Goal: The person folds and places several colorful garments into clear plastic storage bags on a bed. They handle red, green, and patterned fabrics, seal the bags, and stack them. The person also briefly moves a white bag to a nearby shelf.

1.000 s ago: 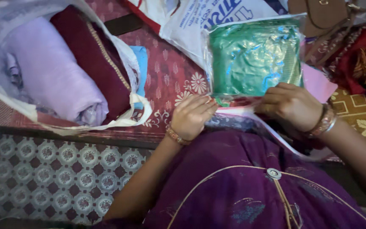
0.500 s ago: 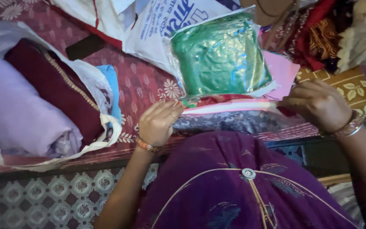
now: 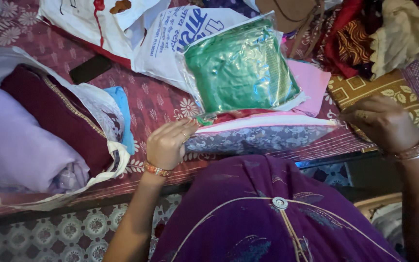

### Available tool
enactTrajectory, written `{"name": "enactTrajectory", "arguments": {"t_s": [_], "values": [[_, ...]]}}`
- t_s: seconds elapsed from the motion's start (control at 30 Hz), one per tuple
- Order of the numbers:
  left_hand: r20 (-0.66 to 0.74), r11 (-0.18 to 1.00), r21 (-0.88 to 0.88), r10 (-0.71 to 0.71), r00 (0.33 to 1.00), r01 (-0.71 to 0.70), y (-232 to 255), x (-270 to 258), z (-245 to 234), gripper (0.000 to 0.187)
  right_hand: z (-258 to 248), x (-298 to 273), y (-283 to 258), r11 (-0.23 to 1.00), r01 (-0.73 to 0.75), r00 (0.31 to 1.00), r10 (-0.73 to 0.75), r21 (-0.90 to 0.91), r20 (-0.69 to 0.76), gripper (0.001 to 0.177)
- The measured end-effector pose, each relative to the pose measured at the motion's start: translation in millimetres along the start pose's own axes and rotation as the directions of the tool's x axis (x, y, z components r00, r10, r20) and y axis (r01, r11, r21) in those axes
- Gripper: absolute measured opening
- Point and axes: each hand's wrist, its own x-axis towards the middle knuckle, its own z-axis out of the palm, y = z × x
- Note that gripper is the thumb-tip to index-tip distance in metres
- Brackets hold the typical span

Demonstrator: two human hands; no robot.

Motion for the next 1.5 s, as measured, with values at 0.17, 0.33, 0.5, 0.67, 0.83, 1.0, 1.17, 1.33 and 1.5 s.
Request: {"name": "enactTrajectory", "arguments": {"t_s": [0.17,0.33,0.5,0.67,0.83,1.0,1.17,1.33,1.5], "values": [[-0.012,1.0,-0.018,-0.018,1.0,0.018,0,0,1,0.041,5,-2,9,0.999,0.014,0.999,-0.015,0.042,0.032,0.014],[0.003,0.999,-0.021,-0.034,0.999,0.034,2,6,2,0.04,5,0,15,0.993,-0.037,0.996,0.028,0.115,0.082,0.022],[0.092,0.999,-0.048,0.025,0.995,-0.021,-1,18,-5,0.054,13,28,-10,0.979,-0.19,0.98,0.185,0.073,0.076,0.027],[0.337,0.996,-0.089,0.016,0.941,0.015,-2,18,4,0.09,46,58,-68,0.922,0.036,0.987,-0.092,0.385,0.129,0.075],[0.352,0.997,-0.049,-0.044,0.935,0.065,-2,0,23,0.058,83,59,-94,0.959,-0.006,0.959,-0.075,0.284,0.274,0.083],[0.327,0.995,0.044,0.072,0.942,-0.091,0,22,33,0.036,96,75,-68,0.994,-0.039,0.976,0.016,0.099,0.218,0.053],[0.357,0.894,0.406,0.034,0.933,-0.188,4,103,-2,0.012,37,125,-41,0.999,-0.01,1.0,0.01,-0.037,-0.008,0.038],[-0.049,0.895,0.401,0.231,0.972,-0.193,17,145,-27,0.017,-23,140,-33,0.966,0.122,0.869,-0.215,-0.228,-0.446,0.025],[-0.126,0.881,0.454,0.211,0.969,-0.133,32,110,56,0.036,41,119,-3,0.972,0.141,0.814,-0.222,-0.189,-0.536,0.023]]}}
